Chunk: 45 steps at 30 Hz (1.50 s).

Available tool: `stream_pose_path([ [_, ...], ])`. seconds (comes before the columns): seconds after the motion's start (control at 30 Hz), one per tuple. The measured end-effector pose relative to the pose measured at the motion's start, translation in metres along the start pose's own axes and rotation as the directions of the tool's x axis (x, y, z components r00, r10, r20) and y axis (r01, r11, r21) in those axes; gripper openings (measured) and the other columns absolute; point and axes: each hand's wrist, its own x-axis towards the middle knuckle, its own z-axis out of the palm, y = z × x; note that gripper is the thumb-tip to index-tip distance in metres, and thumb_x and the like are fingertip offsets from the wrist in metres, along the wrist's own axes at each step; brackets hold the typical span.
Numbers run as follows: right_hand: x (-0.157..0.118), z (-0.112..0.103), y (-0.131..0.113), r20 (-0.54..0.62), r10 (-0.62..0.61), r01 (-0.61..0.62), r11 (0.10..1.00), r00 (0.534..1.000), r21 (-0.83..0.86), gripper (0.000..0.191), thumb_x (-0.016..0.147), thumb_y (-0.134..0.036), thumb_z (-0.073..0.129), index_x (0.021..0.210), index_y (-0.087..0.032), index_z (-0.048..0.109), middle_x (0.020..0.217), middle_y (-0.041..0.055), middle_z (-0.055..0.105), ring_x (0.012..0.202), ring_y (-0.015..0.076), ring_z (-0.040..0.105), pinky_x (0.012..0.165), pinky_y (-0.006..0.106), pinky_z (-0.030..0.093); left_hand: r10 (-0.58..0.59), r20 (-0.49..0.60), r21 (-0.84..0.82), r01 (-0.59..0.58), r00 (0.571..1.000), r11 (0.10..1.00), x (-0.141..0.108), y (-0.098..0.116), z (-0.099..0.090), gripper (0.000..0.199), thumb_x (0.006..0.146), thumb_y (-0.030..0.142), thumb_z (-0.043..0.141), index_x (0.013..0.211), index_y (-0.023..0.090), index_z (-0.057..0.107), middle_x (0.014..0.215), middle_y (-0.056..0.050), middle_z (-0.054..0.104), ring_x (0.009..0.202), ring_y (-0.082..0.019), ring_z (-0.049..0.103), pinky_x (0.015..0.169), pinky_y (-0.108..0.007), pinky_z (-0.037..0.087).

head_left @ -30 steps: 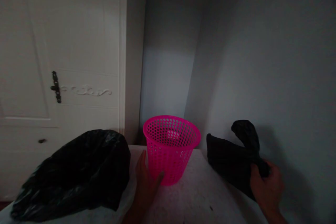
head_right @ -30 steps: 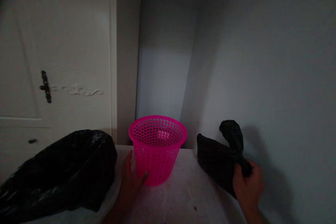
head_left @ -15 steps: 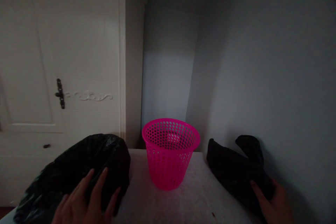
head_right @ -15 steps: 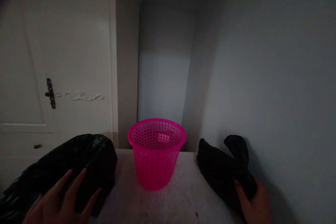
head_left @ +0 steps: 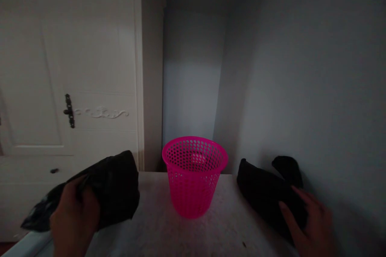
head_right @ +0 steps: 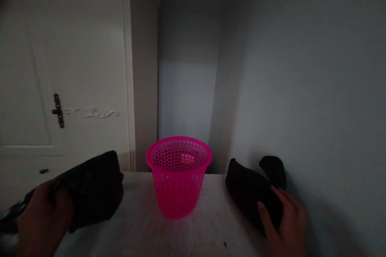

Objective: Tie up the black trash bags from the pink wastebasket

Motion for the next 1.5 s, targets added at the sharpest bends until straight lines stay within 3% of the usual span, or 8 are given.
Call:
stream_pose_path([
  [0.27,0.029,0.003,-0.093,-0.024,-0.382,0.381,0.911,0.924,0.155,0.048,0.100,-0.050,0.059,0.140,-0.023,0.054,0.136,0.0163,0.056,0.126,0.0364,0.055,0.104,0.060,0.047,-0.063,-0.277,-0.556,-0.106,0.959,0.825,0.074,0.139,0.001,0.009,0.089,0.027,0.048,0.081,0.026,0.049,0.076,0.002,0.051,0.080,-0.023,0.056,0.075,-0.041,0.044],
  [0.47,0.064,0.021,-0.166,0.009,-0.519,0.486,0.807,0.855,0.334,0.064,0.096,-0.050,0.070,0.151,-0.029,0.046,0.147,0.0142,0.050,0.136,0.0336,0.051,0.111,0.057,0.048,0.305,-0.199,-0.715,-0.351,0.931,0.605,0.075,0.245,0.007,0.018,0.095,0.031,0.048,0.082,0.023,0.057,0.077,0.002,0.058,0.078,-0.018,0.055,0.073,-0.032,0.045],
  [0.63,0.103,0.064,-0.210,0.039,-0.463,0.403,0.807,0.885,0.432,0.100,0.085,-0.049,0.081,0.163,-0.023,0.025,0.161,0.0183,0.037,0.148,0.0367,0.040,0.121,0.061,0.039,0.583,-0.043,-0.824,-0.359,0.812,0.438,0.050,0.287,0.022,0.028,0.098,0.039,0.043,0.092,0.020,0.063,0.082,-0.001,0.064,0.080,-0.019,0.061,0.076,-0.032,0.050],
  [0.83,0.138,0.101,-0.205,0.109,-0.427,0.358,0.850,0.898,0.386,0.042,0.092,-0.011,0.042,0.129,-0.019,0.062,0.120,0.0139,0.067,0.112,0.0282,0.064,0.098,0.046,0.053,0.724,0.117,-0.771,-0.397,0.679,0.497,0.034,0.275,0.025,0.037,0.100,0.045,0.040,0.082,0.021,0.062,0.080,-0.003,0.068,0.081,-0.022,0.064,0.076,-0.035,0.053],
  [1.1,0.105,0.094,-0.110,0.064,-0.593,0.578,0.800,0.803,0.163,0.015,0.082,-0.016,0.046,0.094,-0.022,0.054,0.082,0.0046,0.058,0.073,0.0229,0.059,0.065,0.034,0.047,0.883,0.372,-0.592,-0.659,0.287,0.464,0.025,0.218,0.035,0.062,0.082,0.056,0.076,0.134,0.025,0.064,0.137,-0.013,0.068,0.129,-0.036,0.060,0.111,-0.060,0.044],
  [1.33,0.064,0.081,-0.067,-0.048,-0.774,0.773,0.625,0.632,0.108,0.024,0.090,-0.024,0.052,0.113,-0.020,0.056,0.088,0.0084,0.069,0.075,0.0251,0.068,0.066,0.035,0.052,0.844,0.315,-0.632,-0.568,0.433,0.527,0.009,0.156,0.057,0.107,0.079,0.050,0.085,0.163,0.035,0.020,0.167,-0.016,0.034,0.155,-0.039,0.032,0.123,-0.064,0.033],
  [1.4,0.058,0.077,-0.073,-0.007,-0.758,0.750,0.644,0.652,0.149,0.025,0.089,-0.019,0.047,0.111,-0.019,0.060,0.085,0.0078,0.073,0.073,0.0243,0.070,0.066,0.034,0.052,0.831,0.323,-0.699,-0.477,0.453,0.532,0.001,0.144,0.059,0.097,0.081,0.048,0.084,0.157,0.032,0.027,0.155,-0.015,0.047,0.145,-0.034,0.047,0.117,-0.056,0.043],
  [1.5,0.059,0.072,-0.095,0.148,-0.572,0.535,0.814,0.807,0.229,0.022,0.086,-0.019,0.042,0.091,-0.020,0.064,0.073,0.0050,0.073,0.063,0.0227,0.069,0.060,0.031,0.046,0.740,0.252,-0.672,-0.438,0.623,0.597,-0.016,0.138,0.055,0.053,0.086,0.046,0.078,0.125,0.026,0.048,0.120,-0.008,0.061,0.115,-0.028,0.065,0.097,-0.048,0.056],
])
